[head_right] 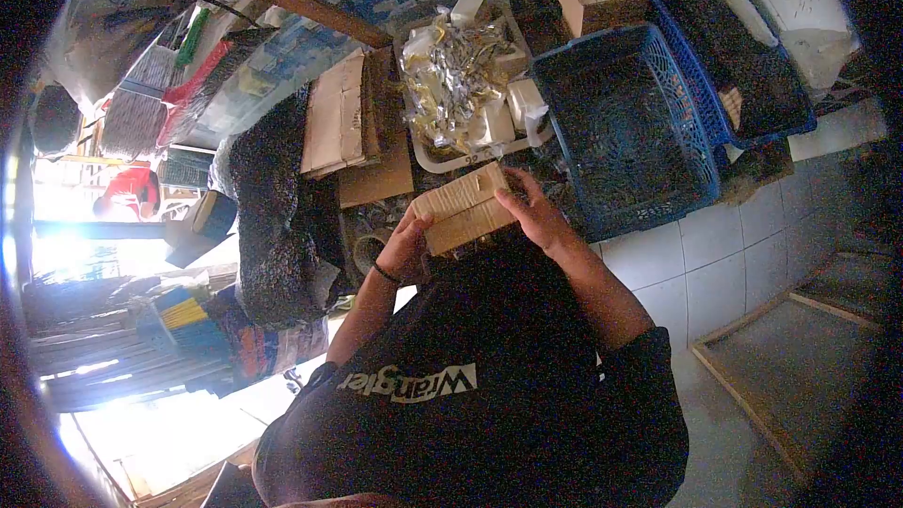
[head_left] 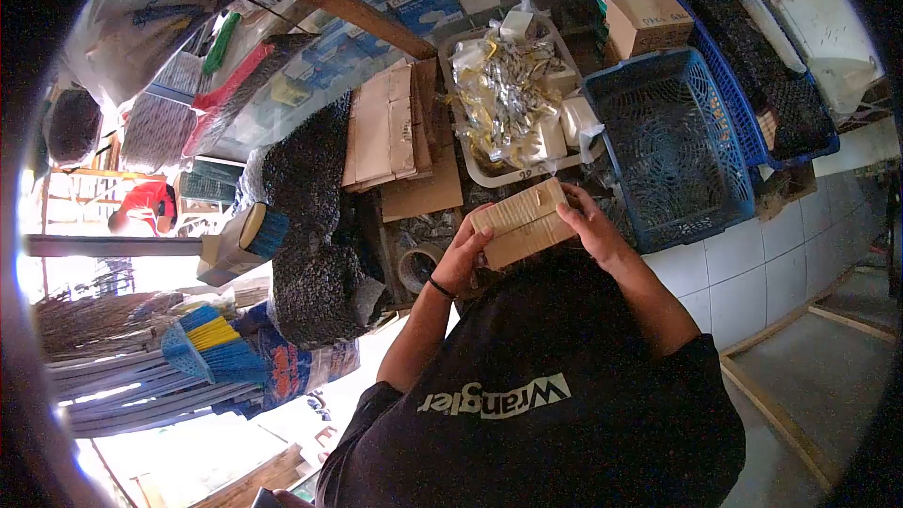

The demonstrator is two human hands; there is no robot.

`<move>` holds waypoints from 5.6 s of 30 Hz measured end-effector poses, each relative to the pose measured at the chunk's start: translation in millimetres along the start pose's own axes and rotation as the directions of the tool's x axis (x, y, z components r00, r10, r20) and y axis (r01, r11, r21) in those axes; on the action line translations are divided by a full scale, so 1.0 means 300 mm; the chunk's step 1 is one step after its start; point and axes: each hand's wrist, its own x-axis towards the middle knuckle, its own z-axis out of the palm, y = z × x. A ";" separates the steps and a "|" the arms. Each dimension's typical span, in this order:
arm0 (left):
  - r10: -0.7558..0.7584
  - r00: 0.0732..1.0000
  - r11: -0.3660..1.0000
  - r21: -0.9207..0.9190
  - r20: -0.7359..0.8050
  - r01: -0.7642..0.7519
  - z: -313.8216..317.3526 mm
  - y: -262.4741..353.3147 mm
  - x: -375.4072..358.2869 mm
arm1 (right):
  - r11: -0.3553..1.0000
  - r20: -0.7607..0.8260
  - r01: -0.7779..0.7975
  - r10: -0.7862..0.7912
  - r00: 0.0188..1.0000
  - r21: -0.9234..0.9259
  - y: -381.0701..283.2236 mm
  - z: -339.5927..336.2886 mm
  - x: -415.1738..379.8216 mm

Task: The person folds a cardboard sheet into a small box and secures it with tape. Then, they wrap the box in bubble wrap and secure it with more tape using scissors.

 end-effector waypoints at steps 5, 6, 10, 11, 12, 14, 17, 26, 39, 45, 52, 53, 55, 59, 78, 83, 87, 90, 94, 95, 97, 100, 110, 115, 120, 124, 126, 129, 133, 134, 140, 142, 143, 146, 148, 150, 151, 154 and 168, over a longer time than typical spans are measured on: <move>-0.088 0.996 0.993 0.070 -0.028 0.090 -0.013 -0.012 0.005 | 0.997 -0.048 -0.019 0.016 0.999 -0.077 0.055 -0.002 0.017; -0.096 0.995 0.991 0.090 -0.035 0.099 -0.011 -0.014 0.005 | 0.990 -0.068 -0.039 0.030 0.997 -0.133 0.054 -0.004 0.015; -0.089 0.992 0.982 0.161 -0.085 0.102 -0.024 -0.054 0.014 | 0.963 -0.132 -0.052 0.017 0.991 -0.265 0.068 -0.010 0.012; -0.077 0.992 0.980 0.176 -0.102 0.094 -0.034 -0.070 0.019 | 0.960 -0.143 -0.038 -0.002 0.990 -0.278 0.079 -0.012 0.014; -0.051 0.994 0.981 0.181 -0.097 0.068 -0.039 -0.076 0.022 | 0.965 -0.149 -0.044 0.005 0.989 -0.259 0.087 -0.015 0.019; 0.000 0.996 0.982 0.191 -0.087 0.016 -0.051 -0.085 0.027 | 0.974 -0.161 -0.055 0.020 0.987 -0.218 0.104 -0.020 0.029; 0.054 0.997 0.942 0.334 -0.058 -0.031 -0.064 -0.088 0.026 | 0.967 -0.194 -0.058 0.009 0.981 -0.249 0.098 -0.018 0.030; 0.077 0.984 0.940 0.342 -0.162 -0.018 -0.065 -0.048 0.010 | 0.913 -0.200 0.005 -0.095 0.975 -0.408 0.064 -0.001 0.022; 0.534 0.831 0.142 0.953 0.153 -0.266 0.131 0.077 0.080 | 0.777 -0.177 0.100 -0.264 0.948 -0.622 0.039 0.038 0.021; 0.460 0.861 0.097 0.951 0.219 -0.294 0.145 0.082 0.126 | 0.787 -0.183 0.105 -0.268 0.946 -0.609 0.044 0.036 0.020; 0.334 0.854 -0.092 0.916 0.399 -0.392 0.130 0.135 0.163 | 0.800 -0.205 0.055 -0.219 0.954 -0.598 0.018 0.052 0.010; 0.317 0.850 -0.111 0.906 0.421 -0.408 0.125 0.137 0.171 | 0.811 -0.207 0.046 -0.203 0.957 -0.584 0.003 0.055 0.007; 0.266 0.853 -0.141 0.893 0.449 -0.427 0.120 0.148 0.188 | 0.813 -0.221 0.034 -0.198 0.955 -0.581 0.013 0.054 0.013; 0.226 0.832 -0.175 0.862 0.506 -0.477 0.119 0.164 0.206 | 0.795 -0.215 0.064 -0.239 0.947 -0.604 0.046 0.046 0.022; 0.444 0.823 -0.132 0.934 0.354 -0.331 0.102 0.061 0.169 | 0.806 -0.248 0.011 -0.195 0.949 -0.592 0.054 0.042 0.029; 0.485 0.754 -0.125 0.889 0.442 -0.440 0.115 0.093 0.133 | 0.849 -0.252 0.055 -0.217 0.943 -0.525 0.042 0.049 0.026; 0.421 0.748 -0.180 0.856 0.513 -0.485 0.115 0.111 0.138 | 0.809 -0.249 0.067 -0.256 0.934 -0.583 0.077 0.040 0.031; 0.418 0.720 -0.206 0.829 0.554 -0.520 0.106 0.119 0.153 | 0.822 -0.233 0.036 -0.204 0.951 -0.569 0.040 0.043 0.024; 0.416 0.751 -0.202 0.857 0.514 -0.475 0.109 0.108 0.160 | 0.822 -0.210 0.026 -0.176 0.962 -0.569 0.022 0.042 0.023; 0.418 0.758 -0.199 0.865 0.500 -0.461 0.115 0.105 0.158 | 0.826 -0.214 0.025 -0.175 0.961 -0.564 0.024 0.042 0.024; 0.418 0.770 -0.200 0.875 0.483 -0.440 0.119 0.101 0.154 | 0.809 -0.227 0.022 -0.191 0.955 -0.587 0.034 0.042 0.026; 0.420 0.801 -0.180 0.905 0.426 -0.387 0.122 0.084 0.149 | 0.803 -0.237 0.021 -0.201 0.950 -0.596 0.051 0.042 0.034; 0.476 0.871 0.049 0.986 0.118 -0.161 0.162 0.024 0.145 | 0.785 -0.237 0.082 -0.283 0.929 -0.614 0.117 0.033 0.055; 0.543 0.836 0.163 0.966 0.081 -0.199 0.139 0.013 0.103 | 0.802 -0.252 0.067 -0.264 0.931 -0.593 0.077 0.052 0.037; 0.671 0.740 0.128 0.977 0.042 -0.172 0.077 0.008 -0.025 | 0.786 -0.261 0.105 -0.323 0.910 -0.609 0.116 0.056 0.038; 0.638 0.770 0.197 0.959 0.031 -0.202 0.018 -0.037 -0.137 | 0.849 -0.278 0.034 -0.211 0.937 -0.527 0.127 0.055 0.038; 0.608 0.790 0.171 0.958 0.080 -0.229 0.002 -0.062 -0.159 | 0.855 -0.279 0.028 -0.199 0.939 -0.518 0.124 0.056 0.034; 0.528 0.845 0.255 0.933 0.086 -0.254 -0.008 -0.085 -0.167 | 0.859 -0.299 0.016 -0.195 0.934 -0.512 0.117 0.068 0.029; 0.468 0.876 0.284 0.918 0.119 -0.276 -0.022 -0.050 -0.173 | 0.869 -0.345 0.017 -0.214 0.914 -0.494 0.109 0.082 0.025; 0.475 0.871 0.298 0.909 0.124 -0.292 -0.033 -0.040 -0.172 | 0.878 -0.344 0.018 -0.206 0.916 -0.478 0.102 0.089 0.017; 0.529 0.849 0.406 0.876 0.007 -0.260 -0.148 0.033 -0.231 | 0.783 -0.431 -0.044 -0.294 0.853 -0.621 0.038 0.155 0.001; 0.543 0.837 0.470 0.850 -0.065 -0.239 -0.211 0.039 -0.271 | 0.593 -0.432 -0.041 -0.536 0.726 -0.804 0.014 0.206 -0.011; 0.615 0.781 0.482 0.836 -0.110 -0.262 -0.234 0.036 -0.288 | 0.477 -0.316 0.079 -0.688 0.654 -0.875 0.002 0.226 -0.010; 0.592 0.757 0.598 0.781 -0.278 -0.181 -0.332 0.031 -0.359 | 0.271 -0.083 0.186 -0.744 0.663 -0.945 -0.121 0.383 -0.034; 0.665 0.674 0.634 0.721 -0.322 -0.280 -0.390 0.026 -0.392 | 0.281 0.066 0.360 -0.702 0.709 -0.890 -0.122 0.505 -0.029; 0.577 0.677 0.788 0.529 -0.457 -0.315 -0.424 0.031 -0.419 | 0.369 0.260 0.470 -0.493 0.830 -0.802 -0.092 0.620 -0.010; 0.561 0.679 0.795 0.537 -0.473 -0.283 -0.413 0.084 -0.439 | 0.317 0.356 0.486 -0.388 0.850 -0.814 -0.066 0.673 -0.002; 0.582 0.660 0.808 0.427 -0.475 -0.405 -0.457 0.113 -0.434 | -0.033 0.538 0.540 0.054 0.841 -0.841 0.055 0.792 0.048; 0.438 0.803 0.898 0.157 -0.403 -0.411 -0.459 0.155 -0.423 | 0.677 0.225 0.124 0.063 0.972 -0.725 0.070 0.681 -0.016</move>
